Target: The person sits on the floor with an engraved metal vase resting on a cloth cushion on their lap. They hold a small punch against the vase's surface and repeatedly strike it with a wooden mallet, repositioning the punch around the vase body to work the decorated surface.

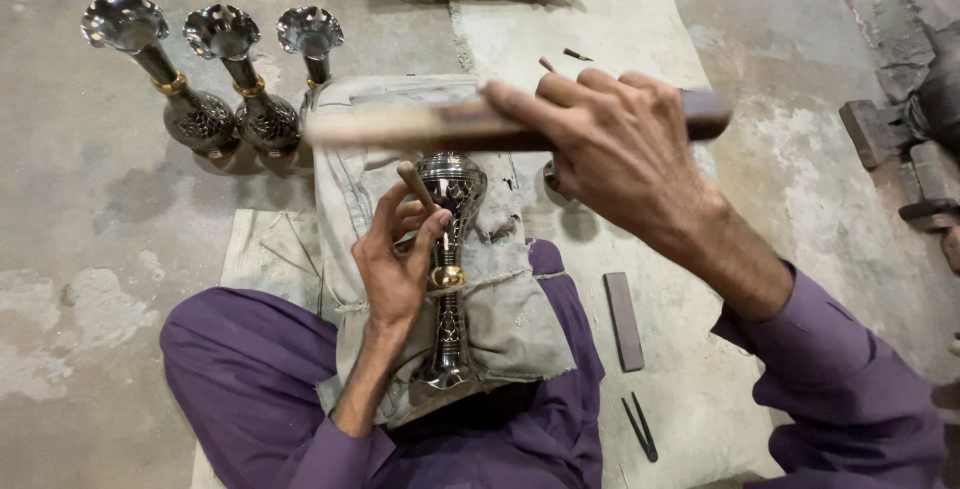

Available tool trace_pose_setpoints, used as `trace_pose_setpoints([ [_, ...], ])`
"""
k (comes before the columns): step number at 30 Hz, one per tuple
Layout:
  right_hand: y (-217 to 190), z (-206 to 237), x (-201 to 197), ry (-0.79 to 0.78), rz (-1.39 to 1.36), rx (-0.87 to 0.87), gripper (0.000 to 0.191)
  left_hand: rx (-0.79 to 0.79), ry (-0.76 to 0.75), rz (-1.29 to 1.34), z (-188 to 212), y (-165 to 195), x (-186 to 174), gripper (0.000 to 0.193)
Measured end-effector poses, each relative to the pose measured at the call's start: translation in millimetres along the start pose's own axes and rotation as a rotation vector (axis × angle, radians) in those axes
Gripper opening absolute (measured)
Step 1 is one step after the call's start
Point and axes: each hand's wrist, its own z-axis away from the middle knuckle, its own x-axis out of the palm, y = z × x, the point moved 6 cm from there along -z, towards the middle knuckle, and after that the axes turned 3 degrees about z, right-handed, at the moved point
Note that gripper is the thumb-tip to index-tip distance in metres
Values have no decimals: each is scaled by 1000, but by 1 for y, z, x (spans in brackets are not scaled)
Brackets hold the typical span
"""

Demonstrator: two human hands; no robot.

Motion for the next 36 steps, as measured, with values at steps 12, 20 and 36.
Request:
trace_pose_setpoints([
  [12,4,13,28,-149,-110,34,56,35,-66,-103,-5,-7,3,43],
  [20,21,36,34,-49,-346,202,62,126,-99,-87,-4,0,2,50],
  [36,21,79,63,7,-192,199,45,157,-399,-184,-22,17,11,48],
])
